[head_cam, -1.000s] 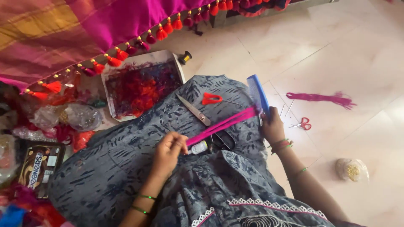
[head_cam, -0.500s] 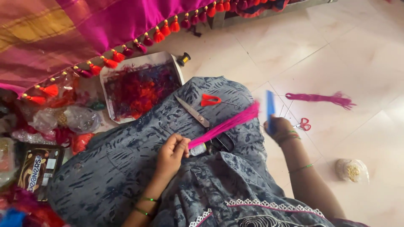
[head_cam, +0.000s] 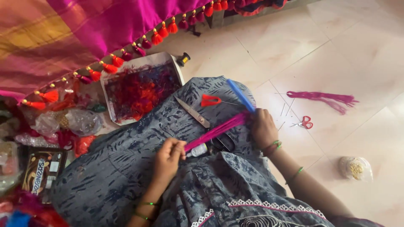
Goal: Attaching decorative tassels (kuchu) to the border of a saree.
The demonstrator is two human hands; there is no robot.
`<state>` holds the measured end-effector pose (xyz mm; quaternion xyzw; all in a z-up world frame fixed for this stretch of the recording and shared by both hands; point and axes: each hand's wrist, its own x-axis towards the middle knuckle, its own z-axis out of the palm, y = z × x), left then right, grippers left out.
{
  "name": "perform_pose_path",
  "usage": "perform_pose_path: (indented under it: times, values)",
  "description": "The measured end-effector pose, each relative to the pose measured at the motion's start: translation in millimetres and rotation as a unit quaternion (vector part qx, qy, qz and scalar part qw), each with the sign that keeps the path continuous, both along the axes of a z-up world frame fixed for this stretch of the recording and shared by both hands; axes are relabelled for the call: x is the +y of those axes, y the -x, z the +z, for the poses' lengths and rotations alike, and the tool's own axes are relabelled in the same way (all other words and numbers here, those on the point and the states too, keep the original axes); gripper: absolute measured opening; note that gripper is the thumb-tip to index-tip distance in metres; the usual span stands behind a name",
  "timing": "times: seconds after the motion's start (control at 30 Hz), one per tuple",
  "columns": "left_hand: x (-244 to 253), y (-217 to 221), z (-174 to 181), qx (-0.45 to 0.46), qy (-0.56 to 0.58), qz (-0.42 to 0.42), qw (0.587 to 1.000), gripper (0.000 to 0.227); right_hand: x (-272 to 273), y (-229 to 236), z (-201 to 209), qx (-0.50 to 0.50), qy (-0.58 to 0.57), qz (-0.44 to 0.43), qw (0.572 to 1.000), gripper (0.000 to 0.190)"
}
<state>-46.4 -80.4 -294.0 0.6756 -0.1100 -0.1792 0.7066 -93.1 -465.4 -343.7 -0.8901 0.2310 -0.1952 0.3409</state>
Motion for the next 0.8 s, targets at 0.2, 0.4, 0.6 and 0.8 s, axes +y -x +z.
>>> perform_pose_path:
  times: [0.2,0.4,0.6,0.8]
  values:
    - [11,-7,-14,0.033,0.028,0.098,0.994,0.018,-37,6,-22,-0.017,-0.091,-0.094,0.991,0.018]
    - [7,-3,-15,-0.008,0.022,0.056,0.998,0.015,9,1,35,0.037,-0.024,-0.065,0.997,0.018]
    - [14,3,-15,0.012,0.029,0.056,0.998,0.017,26,21,22,-0.002,0.117,0.065,0.991,0.014]
    - [9,0,-14,0.008,0.031,0.072,0.997,0.018,20,10,19,0.008,0.069,-0.011,0.998,0.013]
